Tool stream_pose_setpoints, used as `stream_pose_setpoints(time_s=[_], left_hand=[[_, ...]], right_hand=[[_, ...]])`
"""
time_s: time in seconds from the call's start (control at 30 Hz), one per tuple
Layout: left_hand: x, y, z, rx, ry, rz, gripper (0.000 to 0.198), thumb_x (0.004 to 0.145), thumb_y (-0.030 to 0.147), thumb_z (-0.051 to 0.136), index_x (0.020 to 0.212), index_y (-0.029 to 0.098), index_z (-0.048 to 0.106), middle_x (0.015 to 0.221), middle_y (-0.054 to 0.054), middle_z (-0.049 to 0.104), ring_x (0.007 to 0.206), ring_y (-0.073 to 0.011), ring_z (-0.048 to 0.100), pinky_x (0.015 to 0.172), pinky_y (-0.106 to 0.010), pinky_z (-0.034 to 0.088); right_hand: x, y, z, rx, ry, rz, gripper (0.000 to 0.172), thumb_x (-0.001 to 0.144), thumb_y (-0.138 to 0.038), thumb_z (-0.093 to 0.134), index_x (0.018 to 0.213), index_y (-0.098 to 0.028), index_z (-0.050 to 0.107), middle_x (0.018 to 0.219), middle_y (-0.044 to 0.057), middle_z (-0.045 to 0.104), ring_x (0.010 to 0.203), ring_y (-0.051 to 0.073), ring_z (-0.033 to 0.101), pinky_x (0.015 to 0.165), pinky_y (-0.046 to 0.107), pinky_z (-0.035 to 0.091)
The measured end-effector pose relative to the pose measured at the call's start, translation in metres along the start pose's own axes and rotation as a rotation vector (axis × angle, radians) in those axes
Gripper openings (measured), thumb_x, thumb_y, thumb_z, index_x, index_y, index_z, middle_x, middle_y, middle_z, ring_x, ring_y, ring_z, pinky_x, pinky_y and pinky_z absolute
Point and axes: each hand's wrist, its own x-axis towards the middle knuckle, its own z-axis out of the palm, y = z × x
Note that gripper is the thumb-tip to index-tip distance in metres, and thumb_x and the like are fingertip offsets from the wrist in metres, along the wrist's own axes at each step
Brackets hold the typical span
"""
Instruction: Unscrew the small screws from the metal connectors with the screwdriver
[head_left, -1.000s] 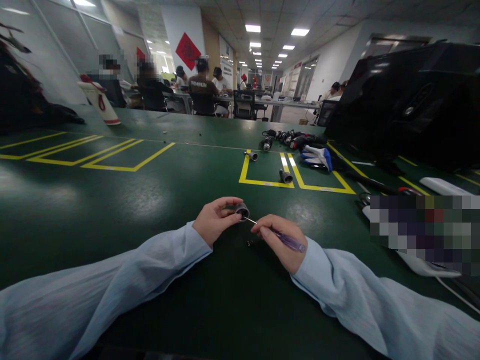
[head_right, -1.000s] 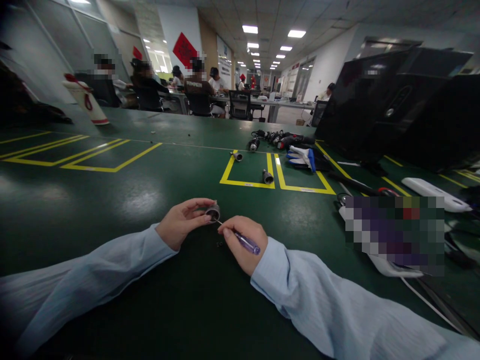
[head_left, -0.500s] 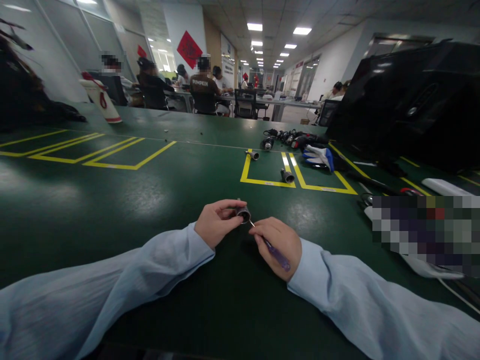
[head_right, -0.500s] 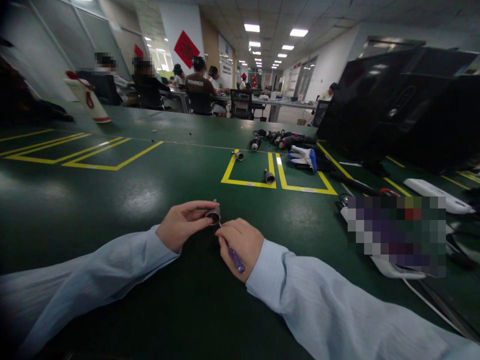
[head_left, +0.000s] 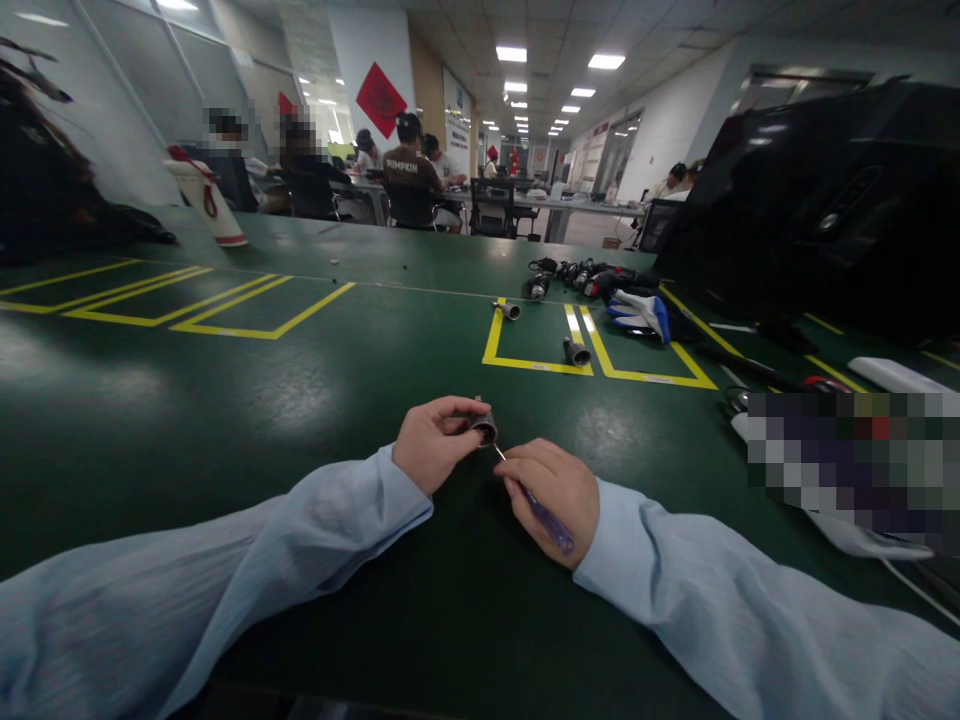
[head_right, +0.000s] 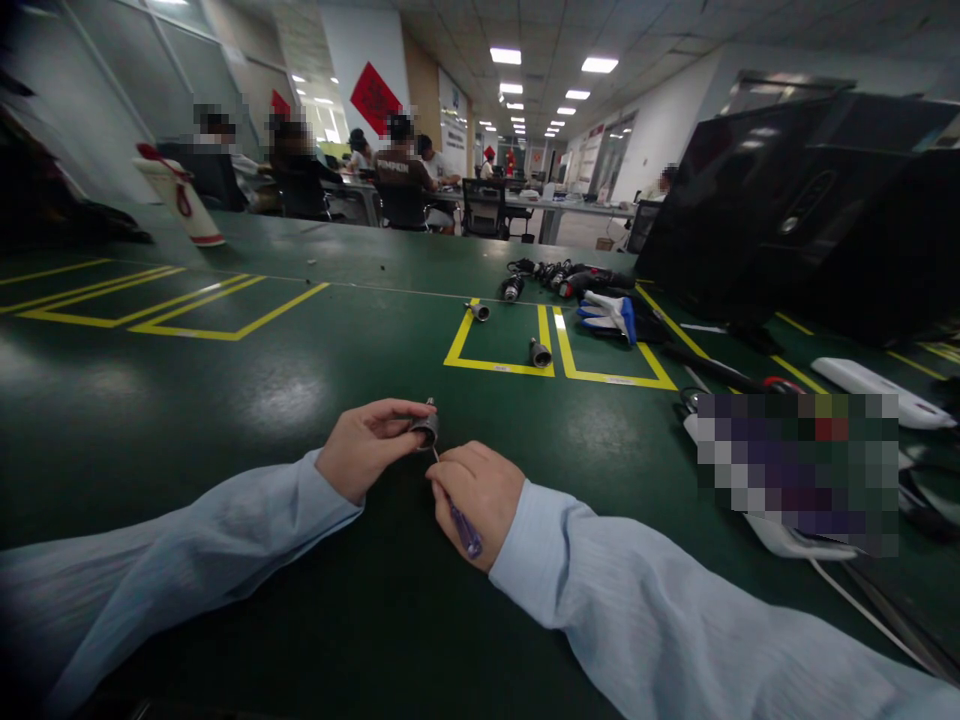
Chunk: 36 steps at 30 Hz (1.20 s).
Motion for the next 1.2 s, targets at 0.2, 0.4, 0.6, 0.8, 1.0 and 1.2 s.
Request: stream_pose_setpoints(time_s=[0.2,0.4,0.6,0.8,1.0,1.2], left_hand=[[0.0002,-0.0030,0.0009,0.003,0.001,0.006,0.027,0.056,0.010,0.066,0.083,0.010,0.063,0.078,-0.005,0.070,0.071,-0.0182,0.067,0.070,-0.031,0.055],[-0.0017,0.0000,0.0033,0.031,0.017,0.023,0.027,0.056,0.009,0.065,0.083,0.010,0.062,0.075,-0.006,0.070,0.072,-0.0191,0.066,0.069,-0.030,0.055],[-0.0031,0.0027,0.0044,0.048,0.028,0.016,0.026,0.056,0.009,0.066,0.082,0.010,0.063,0.078,-0.007,0.070,0.073,-0.0195,0.067,0.069,-0.030,0.055],[-0.0027,-0.0001,0.0027,0.036,0.005,0.032,0.027,0.057,0.010,0.066,0.084,0.010,0.063,0.081,-0.008,0.070,0.073,-0.0200,0.067,0.069,-0.031,0.055],[-0.0036,0.0019,0.0035,0.027,-0.002,0.018,0.027,0.058,0.011,0.066,0.084,0.010,0.064,0.077,-0.007,0.071,0.072,-0.0196,0.067,0.069,-0.031,0.055],[-0.0040,0.0023,0.0062,-0.009,0.021,-0.012,0.025,0.056,0.010,0.066,0.081,0.010,0.064,0.073,-0.006,0.071,0.069,-0.0185,0.067,0.067,-0.029,0.055]], right_hand=[[-0.0001,-0.0003,0.0013,-0.015,0.028,-0.017,0.017,0.078,-0.008,0.043,0.089,-0.013,0.054,0.081,0.009,0.061,0.074,0.016,0.055,0.068,0.028,0.048],[0.0021,-0.0002,0.0031,-0.040,0.053,-0.015,0.017,0.076,-0.007,0.044,0.088,-0.013,0.055,0.079,0.009,0.061,0.072,0.017,0.055,0.066,0.029,0.048],[0.0015,-0.0010,0.0030,-0.039,0.062,-0.003,0.018,0.076,-0.007,0.045,0.090,-0.013,0.055,0.080,0.009,0.062,0.073,0.017,0.055,0.069,0.029,0.048],[0.0020,-0.0027,0.0015,-0.025,0.083,0.002,0.018,0.077,-0.007,0.044,0.089,-0.013,0.056,0.079,0.009,0.062,0.072,0.016,0.056,0.067,0.029,0.049],[0.0033,-0.0036,-0.0010,-0.056,0.087,-0.018,0.019,0.077,-0.007,0.044,0.090,-0.012,0.055,0.081,0.010,0.063,0.073,0.017,0.056,0.068,0.029,0.050],[0.0041,-0.0037,0.0017,-0.078,0.088,-0.008,0.018,0.076,-0.006,0.044,0.087,-0.011,0.057,0.079,0.012,0.063,0.072,0.017,0.057,0.067,0.029,0.050]])
